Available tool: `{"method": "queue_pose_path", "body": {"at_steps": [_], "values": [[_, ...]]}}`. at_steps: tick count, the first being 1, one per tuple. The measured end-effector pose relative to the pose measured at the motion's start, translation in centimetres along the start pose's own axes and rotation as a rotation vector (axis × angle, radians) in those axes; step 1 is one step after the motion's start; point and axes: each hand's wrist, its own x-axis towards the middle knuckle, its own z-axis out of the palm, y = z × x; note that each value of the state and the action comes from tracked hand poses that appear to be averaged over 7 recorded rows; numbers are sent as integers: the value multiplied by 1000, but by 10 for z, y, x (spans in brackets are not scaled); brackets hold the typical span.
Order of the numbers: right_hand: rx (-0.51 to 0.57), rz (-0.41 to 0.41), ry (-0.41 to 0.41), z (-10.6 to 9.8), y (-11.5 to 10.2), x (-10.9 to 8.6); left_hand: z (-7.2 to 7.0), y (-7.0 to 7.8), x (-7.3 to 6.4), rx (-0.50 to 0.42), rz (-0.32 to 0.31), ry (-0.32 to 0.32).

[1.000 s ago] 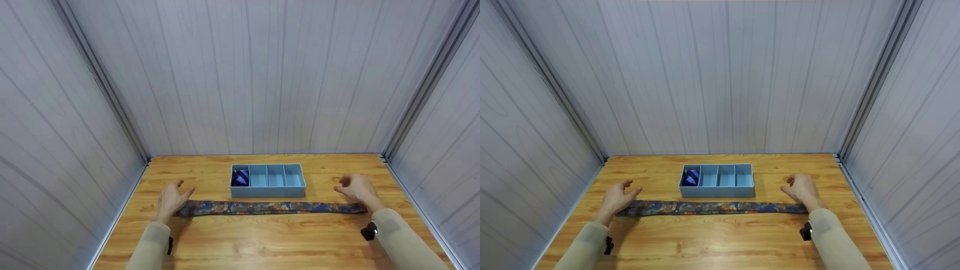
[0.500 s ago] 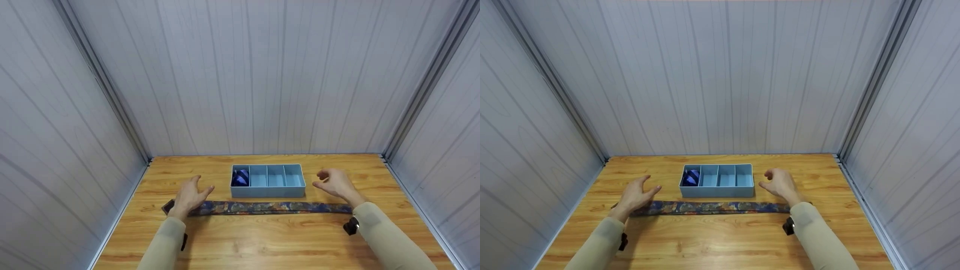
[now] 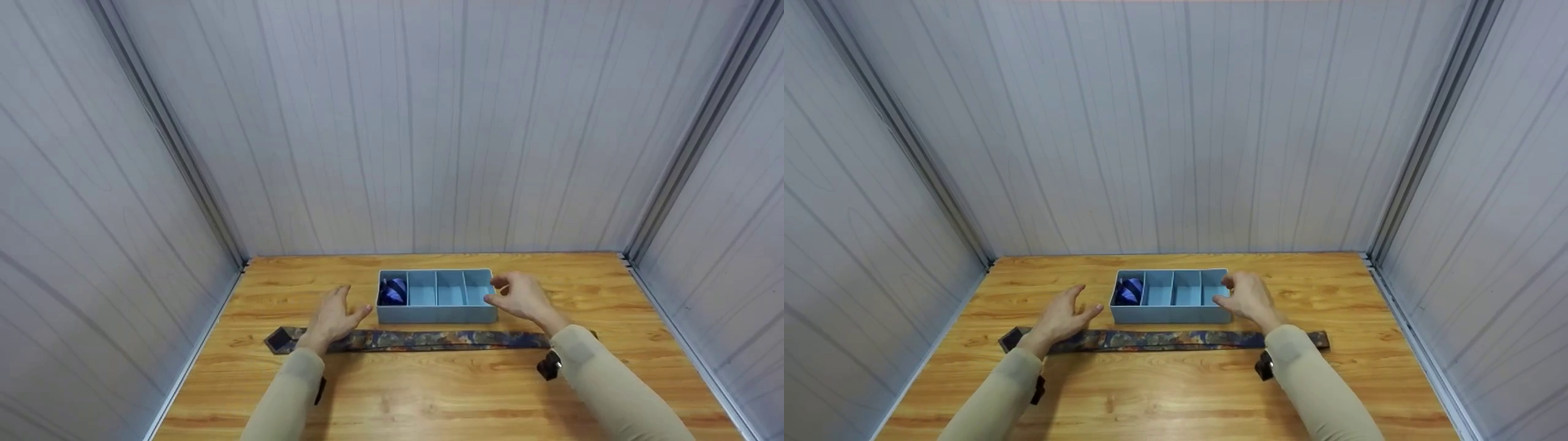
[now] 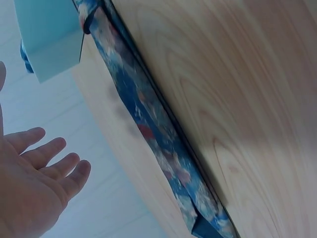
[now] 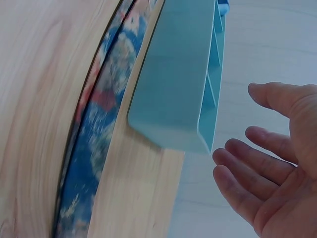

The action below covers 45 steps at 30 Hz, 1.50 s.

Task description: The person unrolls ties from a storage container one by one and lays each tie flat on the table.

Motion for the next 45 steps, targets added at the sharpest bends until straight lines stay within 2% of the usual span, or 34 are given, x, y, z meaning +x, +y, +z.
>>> {"method": "queue_pose_path", "body": {"at_steps": [3,6,12,17,21,25,32,37,45], "values": [[2,-23,1,6,-10,7,4,4,2,21,16,-16],[5,-84,3,14,-21,15,8,7,4,34,15,-44],[93,-185,-9,34,-37,29,16,9,6,60,3,-98],[133,-171,-30,52,-49,38,24,10,5,92,41,-114],[130,-197,-49,66,-58,47,28,12,4,122,76,-105],[111,-242,-64,78,-66,55,34,18,5,165,96,-106],[125,-230,-84,96,-80,66,41,29,5,224,127,-115],[119,-221,-102,106,-89,70,43,30,6,236,116,-113],[108,-205,-132,118,-99,73,44,30,4,203,128,-119]]}}
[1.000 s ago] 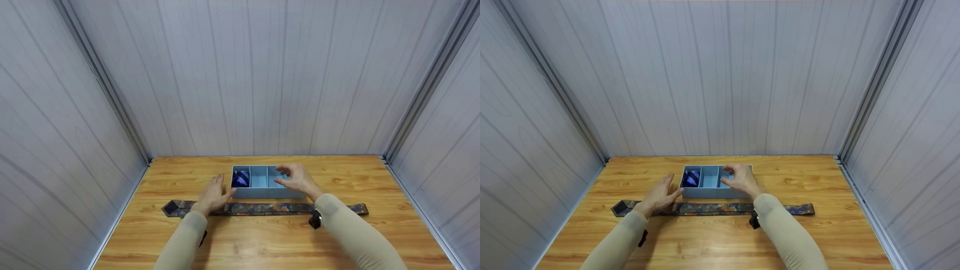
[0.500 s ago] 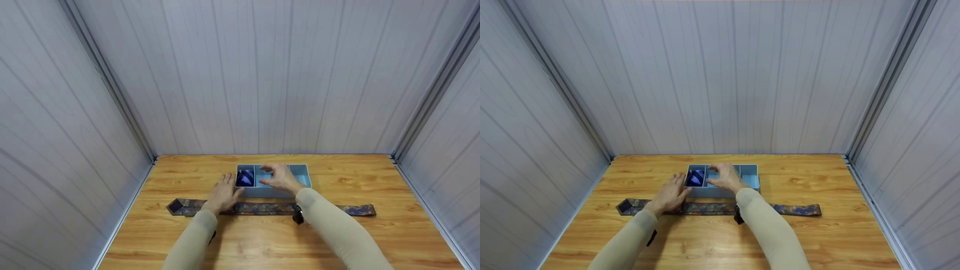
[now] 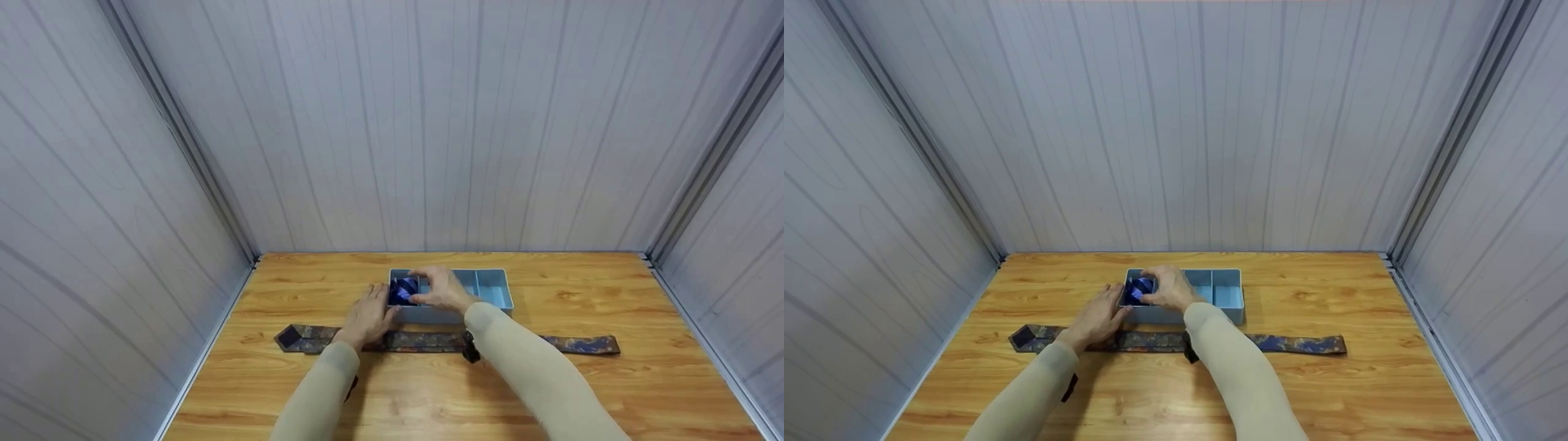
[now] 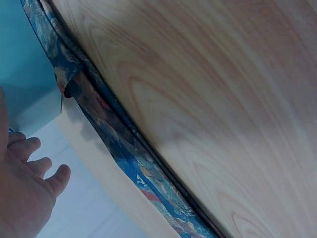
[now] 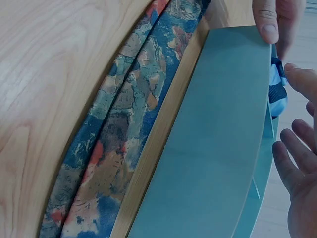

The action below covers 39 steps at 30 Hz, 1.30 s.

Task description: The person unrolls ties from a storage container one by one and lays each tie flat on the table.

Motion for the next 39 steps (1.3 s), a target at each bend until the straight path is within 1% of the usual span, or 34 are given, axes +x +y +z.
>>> {"method": "queue_pose_path", "body": {"at_steps": [6,13,15,19,25,29,36,39], "values": [[-8,0,-32,2,-3,5,-1,-2,1,15,31,14],[-59,-23,-53,4,-4,10,0,-4,-1,33,76,56],[-75,-25,-70,5,-5,12,0,-4,-2,37,81,58],[-98,-17,-112,6,-7,15,0,-4,-3,32,83,60],[-149,-32,-136,9,-8,19,2,-2,-4,34,74,64],[-167,-41,-139,11,-7,21,3,-3,-4,38,75,72],[-192,-82,-130,14,-5,24,3,-4,-2,36,63,62],[-197,-97,-130,16,-4,25,3,-4,-2,27,75,70]]}}
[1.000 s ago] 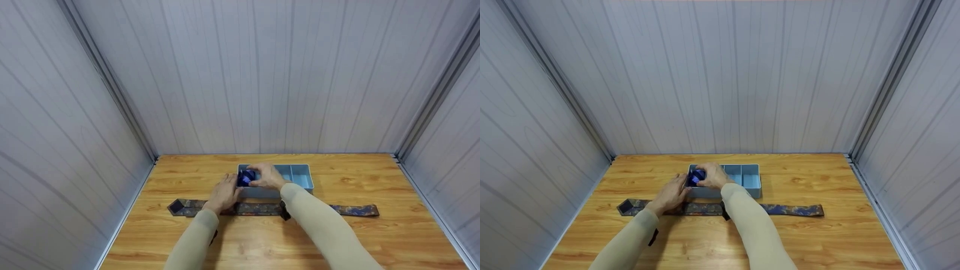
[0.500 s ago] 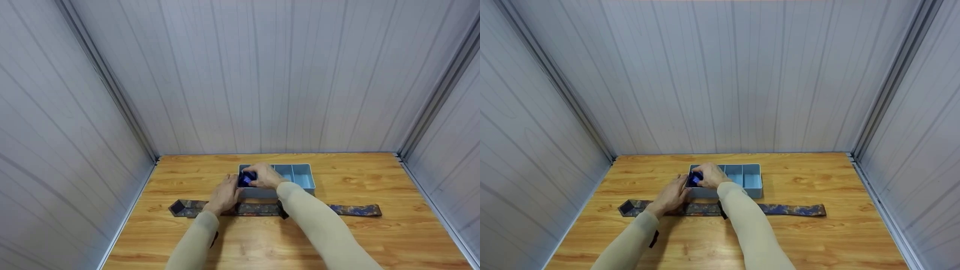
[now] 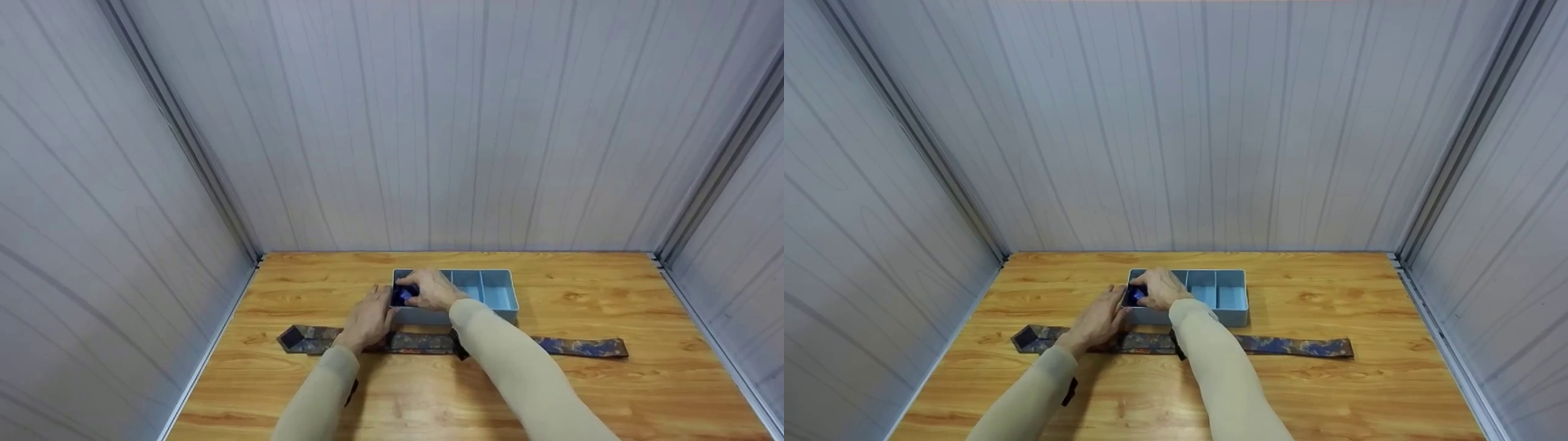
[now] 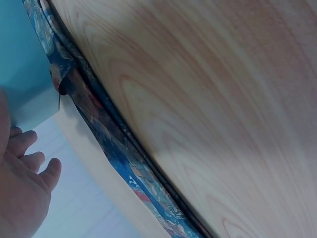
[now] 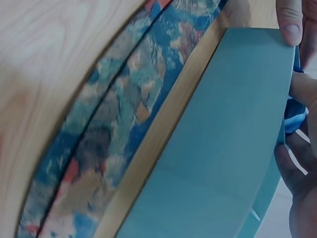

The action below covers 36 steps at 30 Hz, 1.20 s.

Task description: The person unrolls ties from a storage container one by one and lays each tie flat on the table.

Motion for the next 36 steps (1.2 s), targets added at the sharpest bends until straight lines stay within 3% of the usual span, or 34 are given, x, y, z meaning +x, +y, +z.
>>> {"method": "queue_pose_path", "body": {"at_steps": [5,12,25,32,36], "values": [[-42,-41,3,2,2,-1,0,2,-2,-6,25,10],[-118,-144,55,5,5,0,0,3,-2,5,7,-12],[-123,-60,36,10,4,4,1,4,-4,30,27,17],[-105,-88,69,9,4,3,2,3,-4,15,45,38],[-106,-84,53,7,1,3,1,3,-5,5,20,17]]}}
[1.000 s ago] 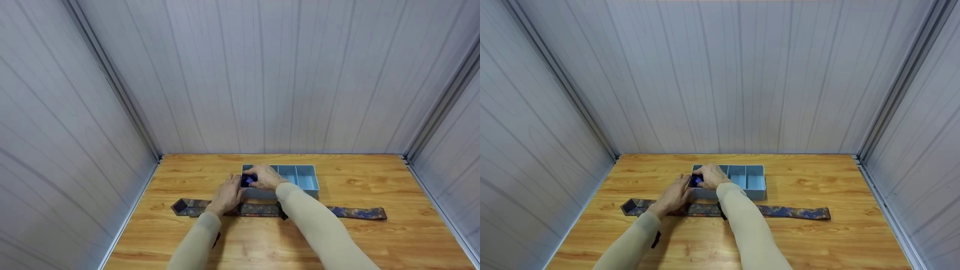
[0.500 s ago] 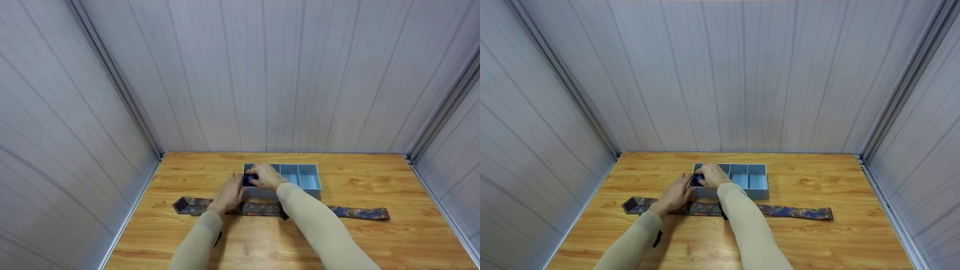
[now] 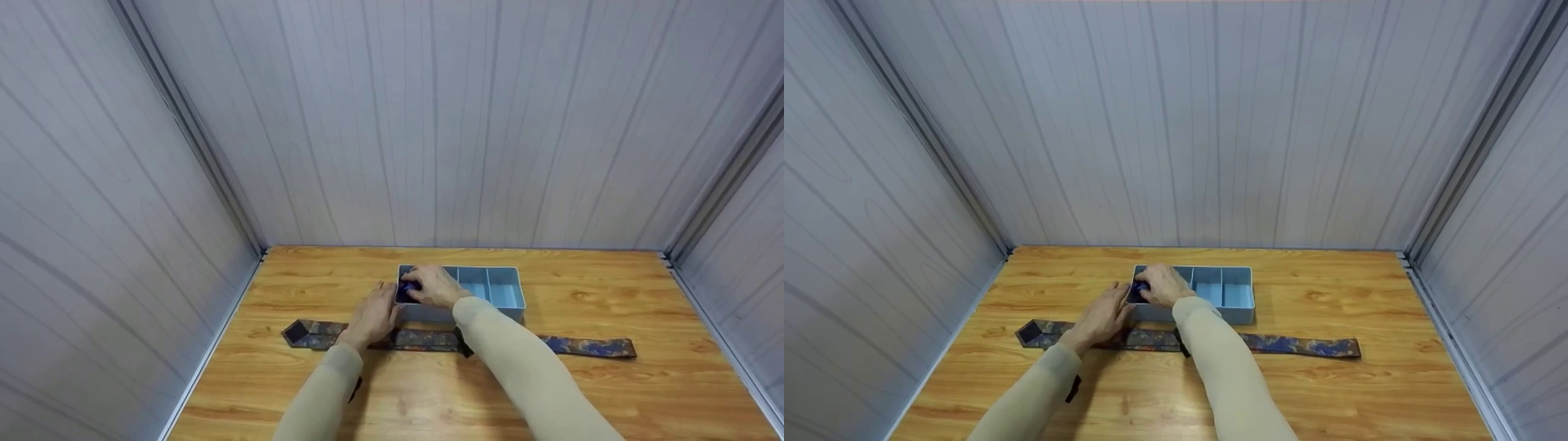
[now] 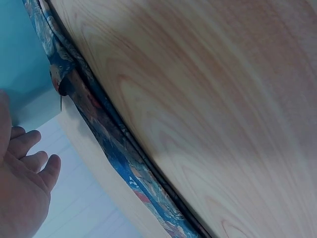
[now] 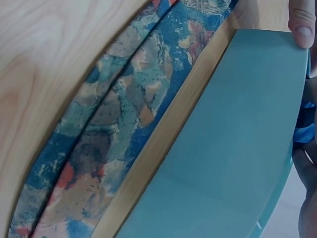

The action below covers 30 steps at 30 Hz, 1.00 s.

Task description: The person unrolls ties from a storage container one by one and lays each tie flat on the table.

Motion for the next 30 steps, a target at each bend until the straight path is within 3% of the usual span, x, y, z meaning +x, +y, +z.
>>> {"method": "queue_pose_path", "body": {"at_steps": [6,11,25,30], "values": [[-47,17,-48,0,-2,2,-1,1,2,21,-38,-29],[-11,69,-59,-2,-3,4,-1,2,1,22,-36,-24],[96,99,5,-25,-7,-5,-1,-2,0,4,17,-11],[151,77,65,-38,-10,-11,-2,-4,0,-19,-10,-14]]}}
